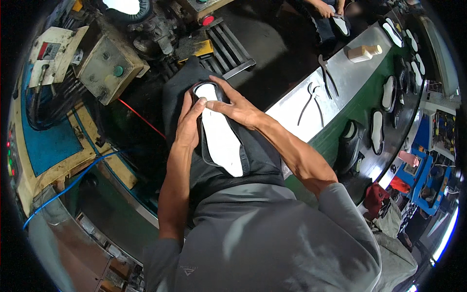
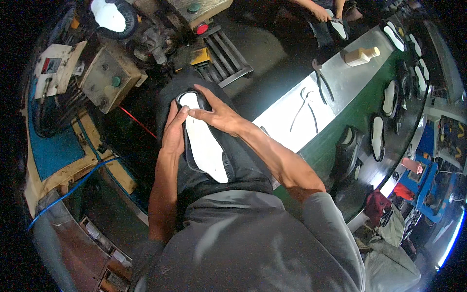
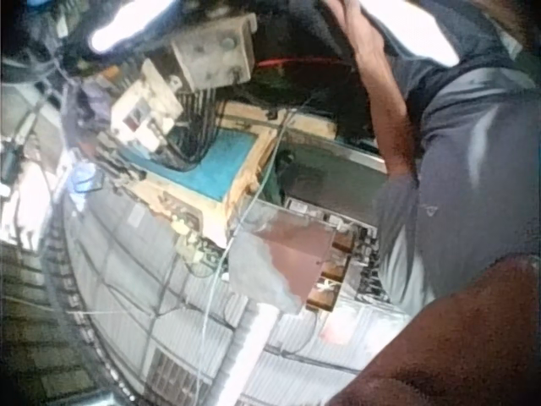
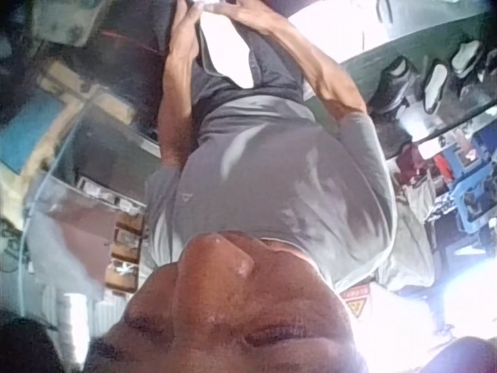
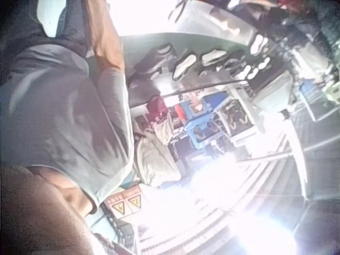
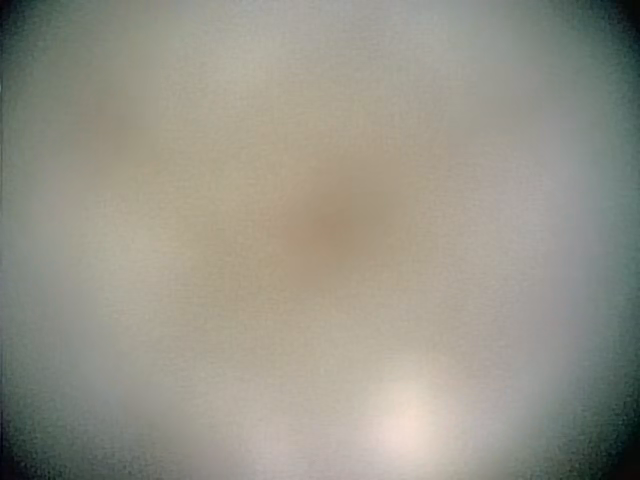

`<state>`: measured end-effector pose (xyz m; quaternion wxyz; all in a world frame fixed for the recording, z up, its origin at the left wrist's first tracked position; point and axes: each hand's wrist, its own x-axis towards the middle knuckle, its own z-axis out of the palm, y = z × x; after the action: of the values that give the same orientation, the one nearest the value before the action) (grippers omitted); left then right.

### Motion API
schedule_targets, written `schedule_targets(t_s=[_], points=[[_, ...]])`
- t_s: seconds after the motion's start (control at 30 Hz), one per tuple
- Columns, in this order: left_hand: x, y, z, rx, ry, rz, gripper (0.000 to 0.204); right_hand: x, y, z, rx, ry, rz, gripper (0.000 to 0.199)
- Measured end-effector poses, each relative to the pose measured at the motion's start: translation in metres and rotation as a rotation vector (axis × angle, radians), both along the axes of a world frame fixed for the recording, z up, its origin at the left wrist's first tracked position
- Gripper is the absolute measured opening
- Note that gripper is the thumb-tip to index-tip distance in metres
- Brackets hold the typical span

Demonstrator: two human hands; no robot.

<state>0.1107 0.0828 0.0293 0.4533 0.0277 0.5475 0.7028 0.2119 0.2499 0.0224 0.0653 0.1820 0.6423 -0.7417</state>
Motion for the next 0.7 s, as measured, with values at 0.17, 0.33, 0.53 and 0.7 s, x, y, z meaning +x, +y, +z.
schedule_targets(t_s=[0.17, 0.33, 0.53, 0.7], points=[[0.005, 0.003, 0.004, -0.097, 0.07, -0.079, 0.074, 0.036, -0.019, 0.003, 0.127, -0.019, -0.077, 0.11], [0.039, -0.035, 0.013, -0.385, 0.348, -0.345, 0.089, 0.097, -0.037, 0.01, 0.237, -0.096, -0.187, 0.091], [0.06, -0.079, 0.01, -0.298, 0.26, -0.411, 0.092, 0.109, -0.017, 0.039, 0.077, -0.214, 0.004, 0.08], [0.066, -0.082, 0.007, -0.15, 0.195, -0.387, 0.093, 0.109, -0.011, 0.04, 0.18, -0.285, 0.162, 0.084]])
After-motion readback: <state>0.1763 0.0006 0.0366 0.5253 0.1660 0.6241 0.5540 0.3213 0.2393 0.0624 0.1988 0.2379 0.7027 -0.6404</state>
